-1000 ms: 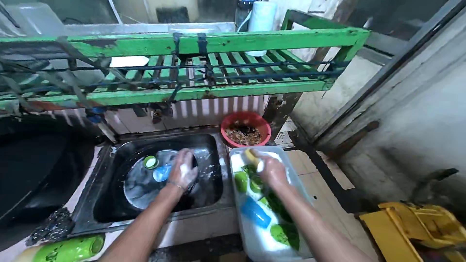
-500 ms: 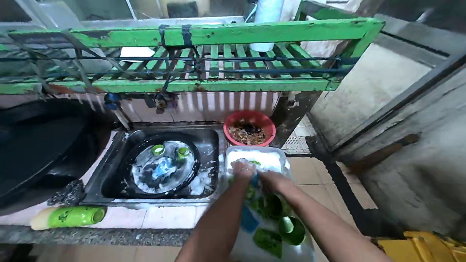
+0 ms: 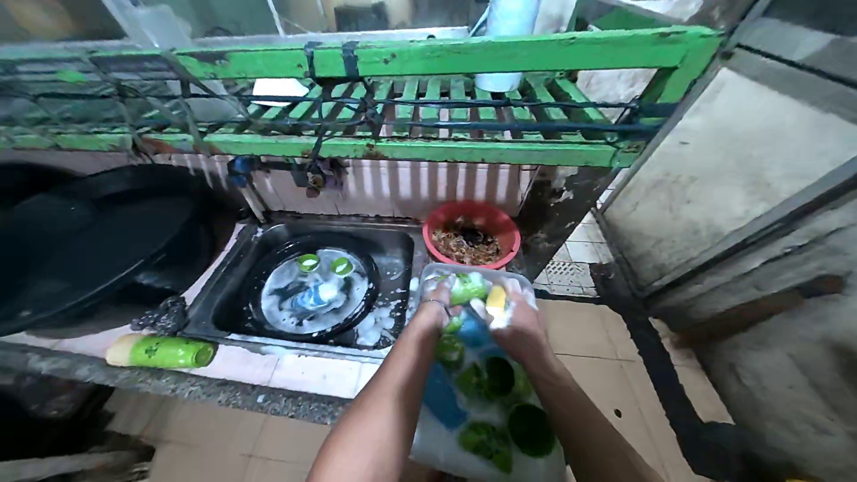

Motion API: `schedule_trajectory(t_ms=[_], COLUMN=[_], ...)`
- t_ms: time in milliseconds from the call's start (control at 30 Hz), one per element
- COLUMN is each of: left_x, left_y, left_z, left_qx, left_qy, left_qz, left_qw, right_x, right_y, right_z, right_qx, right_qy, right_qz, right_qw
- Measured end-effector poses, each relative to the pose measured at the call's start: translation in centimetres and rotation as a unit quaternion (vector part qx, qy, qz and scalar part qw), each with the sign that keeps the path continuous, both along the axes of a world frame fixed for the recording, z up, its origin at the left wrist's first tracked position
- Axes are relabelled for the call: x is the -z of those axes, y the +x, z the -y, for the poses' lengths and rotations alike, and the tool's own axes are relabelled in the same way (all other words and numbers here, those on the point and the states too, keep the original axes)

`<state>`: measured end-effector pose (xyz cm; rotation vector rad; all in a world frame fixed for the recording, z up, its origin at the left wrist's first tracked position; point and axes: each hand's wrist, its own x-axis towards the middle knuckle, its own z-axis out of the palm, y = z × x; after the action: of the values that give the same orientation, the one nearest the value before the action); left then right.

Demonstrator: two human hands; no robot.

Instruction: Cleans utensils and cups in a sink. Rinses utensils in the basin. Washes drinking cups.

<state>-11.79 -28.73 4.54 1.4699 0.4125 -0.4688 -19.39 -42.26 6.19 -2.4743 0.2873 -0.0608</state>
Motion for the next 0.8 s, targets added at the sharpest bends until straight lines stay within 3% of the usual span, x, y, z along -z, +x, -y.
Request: schedule_trajectory(t_ms=[67,200,367,400,467,533,567,600,667,733,800], left_x=[-0.8,0.2,-0.2,-0.5,-0.6,-0.5,-0.3,0.0,0.5,0.3,0.1], left_y=[-2.0,-5.5,-4.5,-4.8,-4.7,-3.4,-2.6,-2.3,-3.0,-4.1,-3.2], left_z=[-0.4,0.2,-0.9,-1.5,-3.2,-4.7,-5.2,-5.4,-4.8,-2.9,-2.4], left_qx=[0.055,0.221,0.263,0.288,0.344,0.365,0.353,0.331,0.233,0.080,-0.090], left_qy=[-0.045,0.109,0.273,0.259,0.197,0.132,0.112,0.105,0.103,0.094,0.054], left_qz=[0.051,0.253,0.244,0.263,0.347,0.403,0.412,0.405,0.334,0.230,0.139], left_qw=[0.996,0.936,0.893,0.884,0.850,0.829,0.832,0.846,0.908,0.965,0.985], right_x=[-1.8,-0.7,-1.1,-1.1,-1.0,1.0,1.8,2.4,2.6,2.0,0.5], right_y=[1.0,6.4,3.1,3.0,3.3,3.1,2.9,2.6,2.3,1.7,-0.1], right_z=[-1.5,0.0,-3.0,-2.5,-0.4,1.5,1.7,1.4,-1.1,-4.7,-8.7], right_qx=[-0.045,-0.101,-0.056,-0.054,-0.050,-0.032,-0.007,0.028,0.095,0.075,0.023], right_qy=[-0.067,-0.010,-0.073,-0.017,0.224,0.493,0.561,0.578,0.486,0.300,0.106], right_qz=[-0.009,-0.070,-0.103,-0.113,-0.152,-0.176,-0.163,-0.135,-0.051,0.023,0.052], right_qw=[0.997,0.992,0.990,0.992,0.961,0.852,0.812,0.804,0.867,0.951,0.993])
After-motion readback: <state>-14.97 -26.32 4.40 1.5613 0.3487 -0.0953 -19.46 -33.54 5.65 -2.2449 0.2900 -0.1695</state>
